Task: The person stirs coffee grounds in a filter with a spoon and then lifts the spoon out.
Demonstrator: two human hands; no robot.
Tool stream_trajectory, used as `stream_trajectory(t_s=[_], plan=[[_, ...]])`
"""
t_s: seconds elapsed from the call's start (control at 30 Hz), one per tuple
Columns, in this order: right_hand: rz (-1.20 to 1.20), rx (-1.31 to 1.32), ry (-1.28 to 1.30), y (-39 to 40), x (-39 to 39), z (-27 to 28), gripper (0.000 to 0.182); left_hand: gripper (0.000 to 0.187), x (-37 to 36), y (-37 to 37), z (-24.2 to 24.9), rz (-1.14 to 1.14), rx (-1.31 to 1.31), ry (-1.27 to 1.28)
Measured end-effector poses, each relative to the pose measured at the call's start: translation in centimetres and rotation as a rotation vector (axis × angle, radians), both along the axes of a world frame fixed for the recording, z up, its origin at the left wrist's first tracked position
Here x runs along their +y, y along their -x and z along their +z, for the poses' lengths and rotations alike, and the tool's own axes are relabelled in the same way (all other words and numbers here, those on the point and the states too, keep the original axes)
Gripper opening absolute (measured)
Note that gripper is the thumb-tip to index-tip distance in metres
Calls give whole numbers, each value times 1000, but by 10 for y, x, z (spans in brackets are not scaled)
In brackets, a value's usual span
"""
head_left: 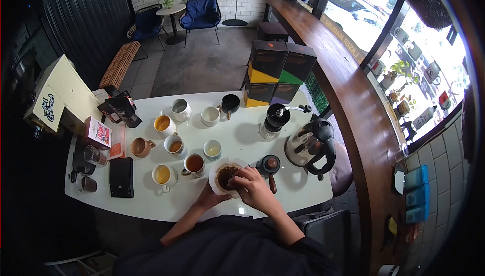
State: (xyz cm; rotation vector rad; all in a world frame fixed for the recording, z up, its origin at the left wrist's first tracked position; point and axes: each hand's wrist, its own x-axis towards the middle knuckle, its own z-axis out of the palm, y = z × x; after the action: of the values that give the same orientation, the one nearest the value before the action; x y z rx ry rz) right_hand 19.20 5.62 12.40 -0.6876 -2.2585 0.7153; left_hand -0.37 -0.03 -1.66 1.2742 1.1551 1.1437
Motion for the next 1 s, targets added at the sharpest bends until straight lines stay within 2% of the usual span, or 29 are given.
stream_trajectory(t_s=[0.5,1.0], plan=[[-26,-20,-31,2,0,1,30,88,0,-2,10,0,-59,2],[-52,-10,-39,1,-1,1,30,88,0,0,1,-9,21,1]])
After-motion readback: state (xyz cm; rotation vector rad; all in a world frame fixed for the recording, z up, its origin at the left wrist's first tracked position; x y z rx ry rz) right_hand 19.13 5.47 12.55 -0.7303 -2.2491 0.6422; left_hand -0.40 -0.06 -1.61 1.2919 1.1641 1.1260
